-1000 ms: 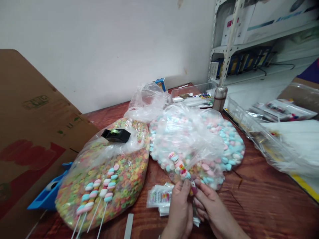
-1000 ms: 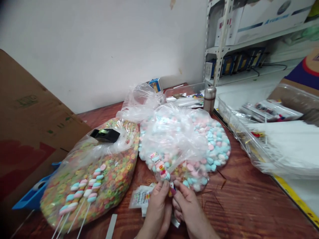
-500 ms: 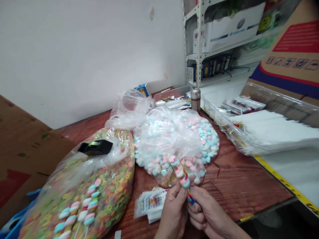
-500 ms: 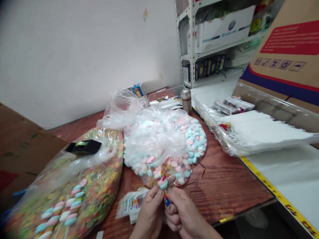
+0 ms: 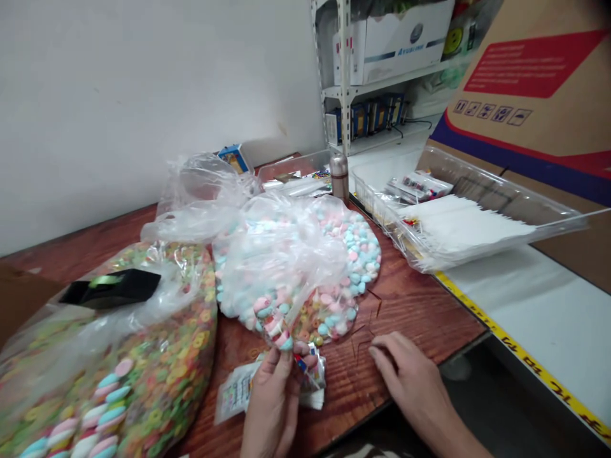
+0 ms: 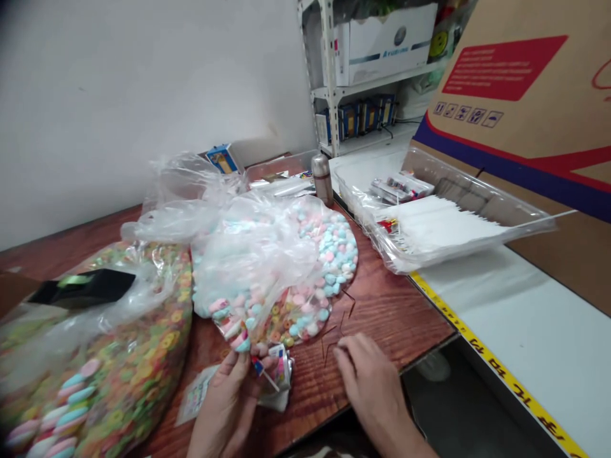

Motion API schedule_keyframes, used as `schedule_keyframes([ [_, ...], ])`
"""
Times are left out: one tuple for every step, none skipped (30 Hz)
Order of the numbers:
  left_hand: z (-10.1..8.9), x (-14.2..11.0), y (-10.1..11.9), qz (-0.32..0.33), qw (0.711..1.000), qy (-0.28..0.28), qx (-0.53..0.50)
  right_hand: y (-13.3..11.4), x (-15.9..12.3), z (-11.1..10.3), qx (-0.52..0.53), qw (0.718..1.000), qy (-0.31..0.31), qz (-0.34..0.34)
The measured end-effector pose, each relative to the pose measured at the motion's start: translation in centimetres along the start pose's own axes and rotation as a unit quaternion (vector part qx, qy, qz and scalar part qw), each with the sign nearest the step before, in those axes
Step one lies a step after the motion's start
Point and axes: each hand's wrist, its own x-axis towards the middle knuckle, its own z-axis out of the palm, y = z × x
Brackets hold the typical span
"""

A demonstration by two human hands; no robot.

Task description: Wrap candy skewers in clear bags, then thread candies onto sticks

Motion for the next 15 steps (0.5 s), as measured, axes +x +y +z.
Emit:
schedule_keyframes([
  [0.0,0.1,-0.1,0.004,1.000,0.001,0.004,0.9,0.4,-0.3,-0.058,0.998,0.023,-0.010],
  [-0.1,0.2,-0.4,0.009,1.000,-0.003,0.010,1.7,0.8,-0.5,-0.094,0.995,0.032,-0.015],
  [-0.1,0.3,-0.7,0.013,1.000,-0.010,0.021,2.1,1.2,-0.4,-0.111,0.993,0.035,-0.014],
  [-0.2,0.4,-1.1,0.017,0.999,-0.017,0.035,2.4,1.6,-0.3,-0.121,0.992,0.034,-0.012],
  [-0.4,0.6,-1.4,0.021,0.998,-0.021,0.054,2.5,2.0,0.0,-0.135,0.990,0.035,-0.014],
  [-0.6,0.7,-1.8,0.028,0.996,-0.022,0.078,2.5,2.4,0.3,-0.149,0.988,0.037,-0.014],
  [-0.8,0.8,-2.0,0.038,0.994,-0.021,0.105,2.4,2.7,0.6,-0.159,0.986,0.039,-0.015],
  [-1.0,0.9,-2.1,0.051,0.989,-0.019,0.137,2.4,3.0,0.9,-0.165,0.985,0.041,-0.016],
  [-1.2,1.0,-2.0,0.069,0.982,-0.018,0.172,2.4,3.2,1.2,-0.168,0.985,0.043,-0.018],
  [-1.4,1.0,-1.9,0.089,0.973,-0.019,0.211,2.4,3.4,1.3,-0.165,0.985,0.045,-0.020],
  [-1.4,1.0,-1.7,0.108,0.962,-0.022,0.250,2.5,3.5,1.3,-0.159,0.986,0.048,-0.021],
  [-1.3,0.9,-1.4,0.128,0.949,-0.024,0.288,2.5,3.6,1.2,-0.148,0.987,0.051,-0.023],
  [-1.1,0.8,-1.1,0.148,0.934,-0.028,0.324,2.6,3.5,1.0,-0.133,0.989,0.054,-0.023],
  [-0.8,0.7,-0.9,0.169,0.920,-0.031,0.353,2.5,3.4,0.7,-0.114,0.991,0.059,-0.024],
  [-0.4,0.6,-0.7,0.192,0.905,-0.036,0.377,2.2,3.2,0.3,-0.091,0.993,0.063,-0.027],
])
